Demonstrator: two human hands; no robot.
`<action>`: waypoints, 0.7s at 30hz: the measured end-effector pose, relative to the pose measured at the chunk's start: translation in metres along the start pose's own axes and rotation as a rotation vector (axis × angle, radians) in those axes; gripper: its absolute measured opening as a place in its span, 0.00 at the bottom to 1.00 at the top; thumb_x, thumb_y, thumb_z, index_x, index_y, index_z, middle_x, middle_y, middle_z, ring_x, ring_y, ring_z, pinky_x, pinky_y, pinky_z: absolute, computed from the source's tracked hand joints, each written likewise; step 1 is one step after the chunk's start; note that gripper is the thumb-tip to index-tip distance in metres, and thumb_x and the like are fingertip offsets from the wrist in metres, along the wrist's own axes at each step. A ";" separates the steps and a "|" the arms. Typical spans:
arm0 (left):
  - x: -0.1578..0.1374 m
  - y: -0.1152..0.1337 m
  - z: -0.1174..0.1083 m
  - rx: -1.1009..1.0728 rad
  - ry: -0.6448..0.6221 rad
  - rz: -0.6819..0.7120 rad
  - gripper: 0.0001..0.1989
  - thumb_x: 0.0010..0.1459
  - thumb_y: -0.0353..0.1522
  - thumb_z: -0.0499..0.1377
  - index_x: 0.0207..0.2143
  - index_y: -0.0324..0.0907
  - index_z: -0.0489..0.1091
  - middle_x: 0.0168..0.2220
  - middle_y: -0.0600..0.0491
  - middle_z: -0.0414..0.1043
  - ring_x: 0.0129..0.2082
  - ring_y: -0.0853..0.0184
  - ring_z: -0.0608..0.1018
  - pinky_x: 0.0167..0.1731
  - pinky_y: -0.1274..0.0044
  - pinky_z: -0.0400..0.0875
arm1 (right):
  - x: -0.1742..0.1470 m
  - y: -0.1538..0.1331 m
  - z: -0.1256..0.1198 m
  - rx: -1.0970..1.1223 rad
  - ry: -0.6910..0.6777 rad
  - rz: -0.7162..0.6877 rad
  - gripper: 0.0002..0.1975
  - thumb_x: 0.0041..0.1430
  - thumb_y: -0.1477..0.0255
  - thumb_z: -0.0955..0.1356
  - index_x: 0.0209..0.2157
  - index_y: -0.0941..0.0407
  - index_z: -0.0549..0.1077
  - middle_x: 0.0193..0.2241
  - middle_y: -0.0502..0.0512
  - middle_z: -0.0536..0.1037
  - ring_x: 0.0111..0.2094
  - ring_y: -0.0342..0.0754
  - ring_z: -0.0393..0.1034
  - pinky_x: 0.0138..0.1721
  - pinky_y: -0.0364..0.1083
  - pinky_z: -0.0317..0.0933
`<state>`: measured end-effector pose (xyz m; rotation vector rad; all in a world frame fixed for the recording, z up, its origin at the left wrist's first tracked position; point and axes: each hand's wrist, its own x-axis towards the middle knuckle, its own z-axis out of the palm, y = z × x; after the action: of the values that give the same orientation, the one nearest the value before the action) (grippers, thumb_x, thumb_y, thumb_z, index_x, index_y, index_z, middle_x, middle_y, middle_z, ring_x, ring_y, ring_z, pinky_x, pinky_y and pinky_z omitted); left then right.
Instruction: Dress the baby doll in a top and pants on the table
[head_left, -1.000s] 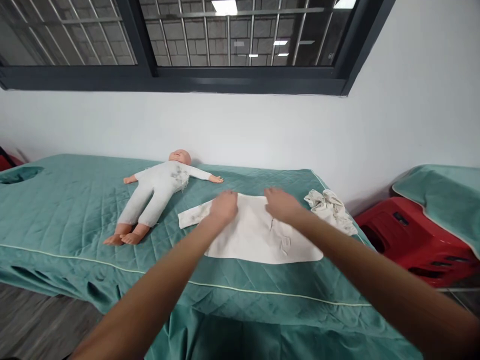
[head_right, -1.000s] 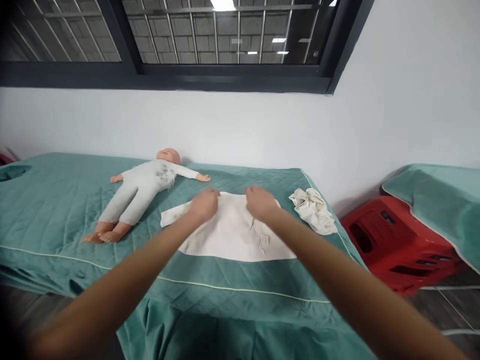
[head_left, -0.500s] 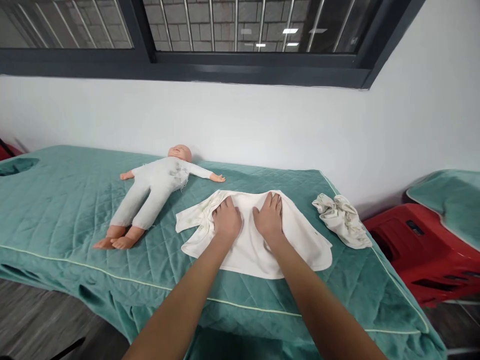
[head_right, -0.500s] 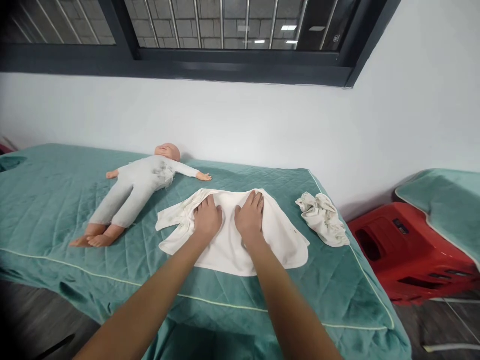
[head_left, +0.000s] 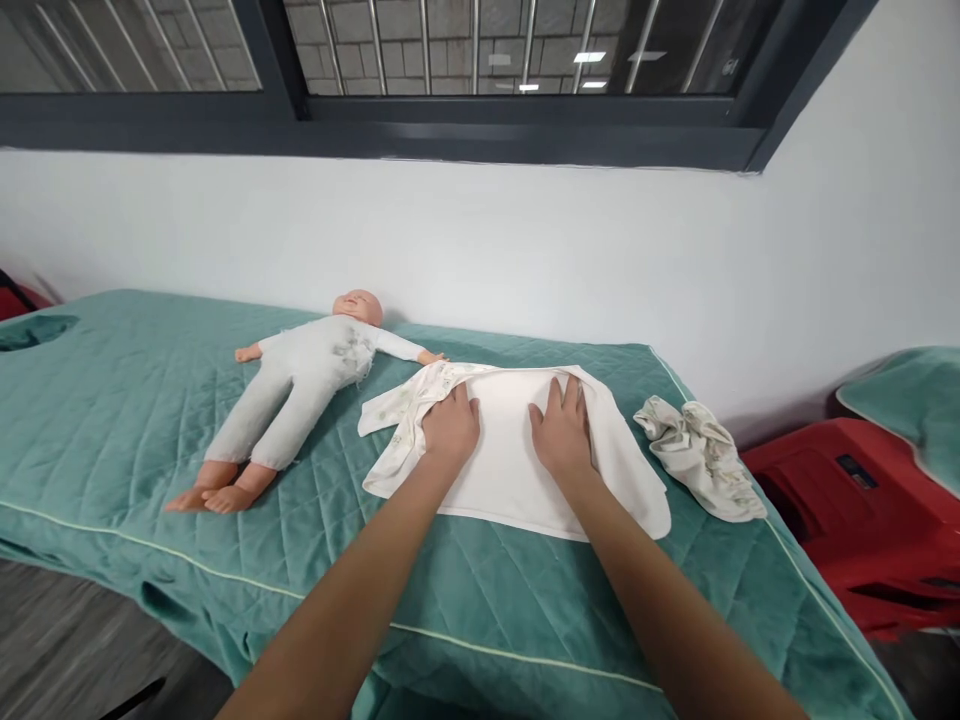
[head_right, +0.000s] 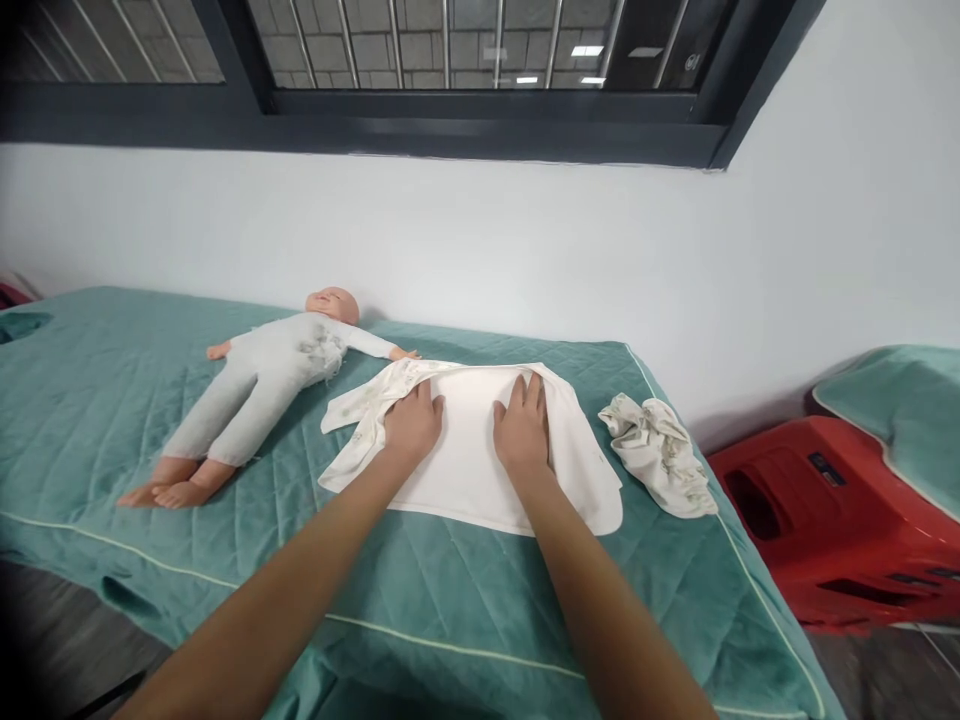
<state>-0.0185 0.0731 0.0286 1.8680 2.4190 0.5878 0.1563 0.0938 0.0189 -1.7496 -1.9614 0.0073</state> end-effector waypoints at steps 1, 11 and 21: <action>0.008 0.001 0.002 0.010 -0.026 -0.008 0.22 0.68 0.40 0.45 0.59 0.41 0.61 0.58 0.37 0.69 0.55 0.48 0.74 0.52 0.59 0.68 | 0.007 0.001 0.005 -0.005 -0.018 0.011 0.32 0.68 0.64 0.56 0.68 0.66 0.51 0.70 0.69 0.41 0.69 0.63 0.41 0.66 0.60 0.46; 0.062 0.001 0.030 0.054 -0.219 -0.047 0.27 0.68 0.45 0.38 0.58 0.42 0.64 0.53 0.39 0.74 0.54 0.48 0.75 0.51 0.58 0.67 | 0.057 0.010 0.035 -0.068 -0.277 0.123 0.36 0.69 0.60 0.52 0.68 0.72 0.48 0.71 0.73 0.38 0.71 0.62 0.37 0.68 0.55 0.40; 0.051 0.012 0.033 0.055 -0.163 -0.072 0.28 0.69 0.43 0.38 0.58 0.39 0.66 0.53 0.37 0.74 0.55 0.49 0.75 0.54 0.57 0.64 | 0.058 0.008 0.037 -0.134 -0.351 0.106 0.37 0.70 0.60 0.51 0.69 0.74 0.44 0.70 0.76 0.41 0.71 0.62 0.36 0.69 0.54 0.38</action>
<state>-0.0138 0.1329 0.0118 1.7630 2.4087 0.3534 0.1479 0.1613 0.0055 -2.0524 -2.1498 0.2400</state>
